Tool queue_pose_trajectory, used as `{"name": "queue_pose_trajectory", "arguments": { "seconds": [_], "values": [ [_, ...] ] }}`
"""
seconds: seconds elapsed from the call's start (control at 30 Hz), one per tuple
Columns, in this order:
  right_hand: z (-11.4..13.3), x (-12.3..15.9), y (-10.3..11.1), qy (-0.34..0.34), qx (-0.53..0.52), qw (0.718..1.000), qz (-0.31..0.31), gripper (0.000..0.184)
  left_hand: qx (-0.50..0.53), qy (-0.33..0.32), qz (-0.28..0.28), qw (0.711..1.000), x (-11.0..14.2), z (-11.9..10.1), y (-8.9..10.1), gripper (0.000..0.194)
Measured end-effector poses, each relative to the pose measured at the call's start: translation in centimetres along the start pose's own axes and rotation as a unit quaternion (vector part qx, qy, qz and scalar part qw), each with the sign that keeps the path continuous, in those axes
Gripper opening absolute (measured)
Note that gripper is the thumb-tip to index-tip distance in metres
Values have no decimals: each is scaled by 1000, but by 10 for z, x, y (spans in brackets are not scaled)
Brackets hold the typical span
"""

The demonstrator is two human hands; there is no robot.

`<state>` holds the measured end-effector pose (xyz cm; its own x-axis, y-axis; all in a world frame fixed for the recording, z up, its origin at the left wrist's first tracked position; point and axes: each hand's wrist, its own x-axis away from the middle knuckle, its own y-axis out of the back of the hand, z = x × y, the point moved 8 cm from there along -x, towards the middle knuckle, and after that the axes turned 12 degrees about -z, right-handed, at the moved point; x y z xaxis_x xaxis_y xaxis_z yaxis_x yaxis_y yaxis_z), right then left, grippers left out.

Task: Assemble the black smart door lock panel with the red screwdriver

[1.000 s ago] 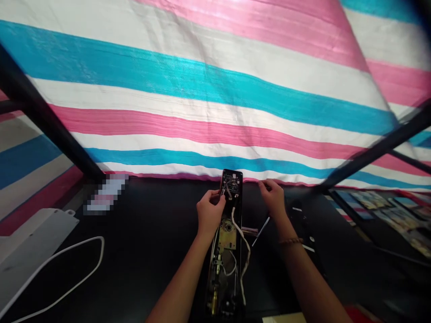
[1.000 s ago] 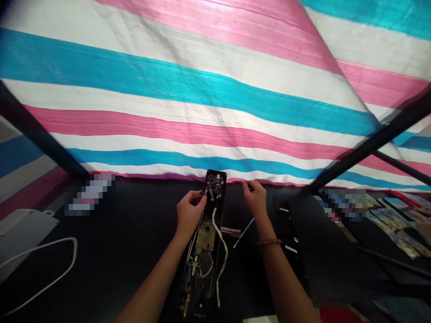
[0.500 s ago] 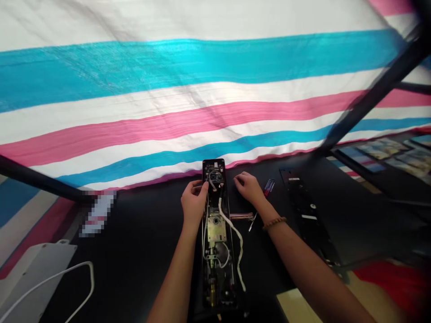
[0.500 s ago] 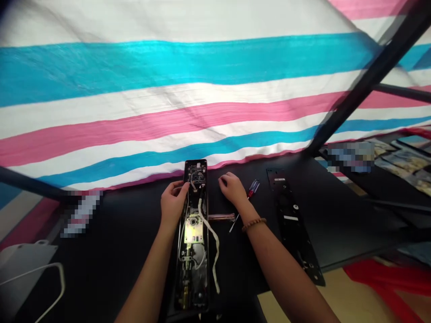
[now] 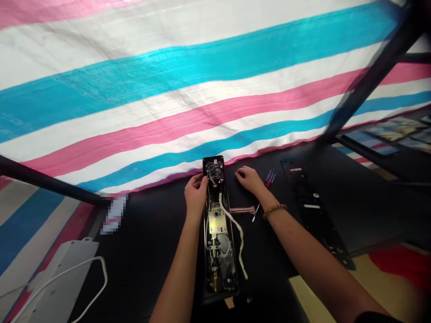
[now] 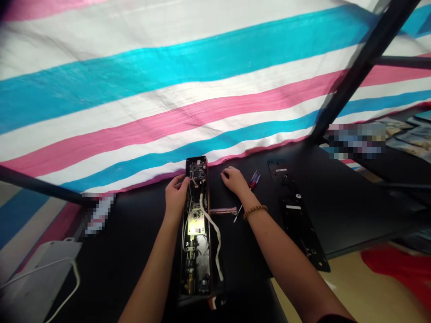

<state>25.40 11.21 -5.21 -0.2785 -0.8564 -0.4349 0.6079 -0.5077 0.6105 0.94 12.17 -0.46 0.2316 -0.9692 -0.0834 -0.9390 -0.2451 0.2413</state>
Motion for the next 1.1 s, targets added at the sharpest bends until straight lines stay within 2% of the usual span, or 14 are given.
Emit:
{"name": "queue_pose_trajectory", "arguments": {
  "seconds": [0.1,0.17,0.27,0.4,0.43,0.5,0.6,0.7,0.77,0.83,0.87,0.93,1.03,1.1],
  "values": [
    [0,0,1,2,-6,1000,-4,21,18,-20,29,999,8,-4,7,46],
    [-1,1,1,3,-12,1000,-4,21,-2,-54,20,998,13,-6,29,45],
    [-5,2,2,2,-23,1000,-4,23,-70,-87,-29,993,15,-1,91,42],
    [-11,3,1,-1,-29,1000,-4,23,-198,-64,-87,974,18,25,190,44],
    [-11,3,0,-1,-29,1000,-4,24,-240,-53,-96,964,22,34,210,42],
    [-10,3,0,-2,-28,1000,-6,24,-291,-44,-73,953,36,50,229,37],
    [-6,3,4,-7,-27,999,-18,26,-297,-95,-8,950,62,63,217,31],
    [3,-6,21,-18,-21,998,-52,32,-308,-141,-22,941,77,64,199,27],
    [12,-17,45,-30,-33,993,-106,35,-299,-150,-60,941,80,61,193,26],
    [24,-28,78,-41,-81,981,-170,35,-263,-159,-99,947,83,55,189,25],
    [31,-32,95,-40,-105,975,-189,34,-240,-165,-115,950,85,50,186,24],
    [44,-33,126,-22,-117,975,-187,31,-193,-183,-127,956,96,38,173,23],
    [48,-7,168,16,-25,985,-172,26,-126,-209,-66,968,121,16,135,19],
    [33,30,190,22,66,984,-167,27,-79,-237,-2,968,140,-3,106,16]
  ]
}}
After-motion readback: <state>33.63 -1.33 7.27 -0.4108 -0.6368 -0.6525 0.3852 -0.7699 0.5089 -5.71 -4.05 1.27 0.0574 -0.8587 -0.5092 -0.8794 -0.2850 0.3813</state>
